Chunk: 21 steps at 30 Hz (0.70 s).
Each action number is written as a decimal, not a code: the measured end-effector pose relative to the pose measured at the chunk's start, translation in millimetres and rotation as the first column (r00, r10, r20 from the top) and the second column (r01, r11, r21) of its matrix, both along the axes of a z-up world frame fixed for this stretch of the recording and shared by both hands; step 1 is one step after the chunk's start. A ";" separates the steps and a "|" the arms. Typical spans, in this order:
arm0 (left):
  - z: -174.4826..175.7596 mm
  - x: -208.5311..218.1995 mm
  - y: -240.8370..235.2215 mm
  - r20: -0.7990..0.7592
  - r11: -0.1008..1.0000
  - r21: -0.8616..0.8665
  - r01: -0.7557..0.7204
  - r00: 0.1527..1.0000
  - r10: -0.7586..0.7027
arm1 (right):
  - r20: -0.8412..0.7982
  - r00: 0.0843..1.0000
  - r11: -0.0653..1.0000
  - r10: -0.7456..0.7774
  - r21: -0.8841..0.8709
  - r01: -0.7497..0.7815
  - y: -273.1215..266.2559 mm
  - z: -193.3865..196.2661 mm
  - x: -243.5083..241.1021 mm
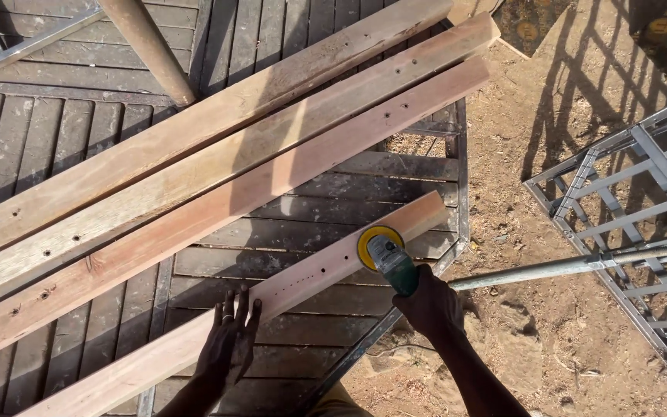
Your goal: The person is using an angle grinder with a sanding attachment to smooth the surface of several wooden planks laid out on a table.
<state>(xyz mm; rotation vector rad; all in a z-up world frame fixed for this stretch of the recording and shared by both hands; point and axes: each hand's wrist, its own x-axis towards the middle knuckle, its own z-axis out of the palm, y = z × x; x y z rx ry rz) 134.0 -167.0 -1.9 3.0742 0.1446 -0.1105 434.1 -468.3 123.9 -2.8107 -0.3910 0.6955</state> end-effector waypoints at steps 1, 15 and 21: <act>-3.6 14.6 9.3 0.015 1.000 0.018 -0.012 1.000 0.012 | 0.015 1.000 1.000 0.012 0.018 -0.012 9.5 12.4 24.5; -2.0 4.8 -12.4 -0.222 0.993 0.072 -0.091 0.969 0.105 | 0.031 0.968 0.960 -0.249 -0.125 0.251 -29.6 22.3 82.8; 33.2 24.7 -30.4 -0.485 0.977 0.168 -0.134 0.851 0.200 | -0.096 0.975 0.977 0.198 -0.059 -0.204 21.2 13.8 21.2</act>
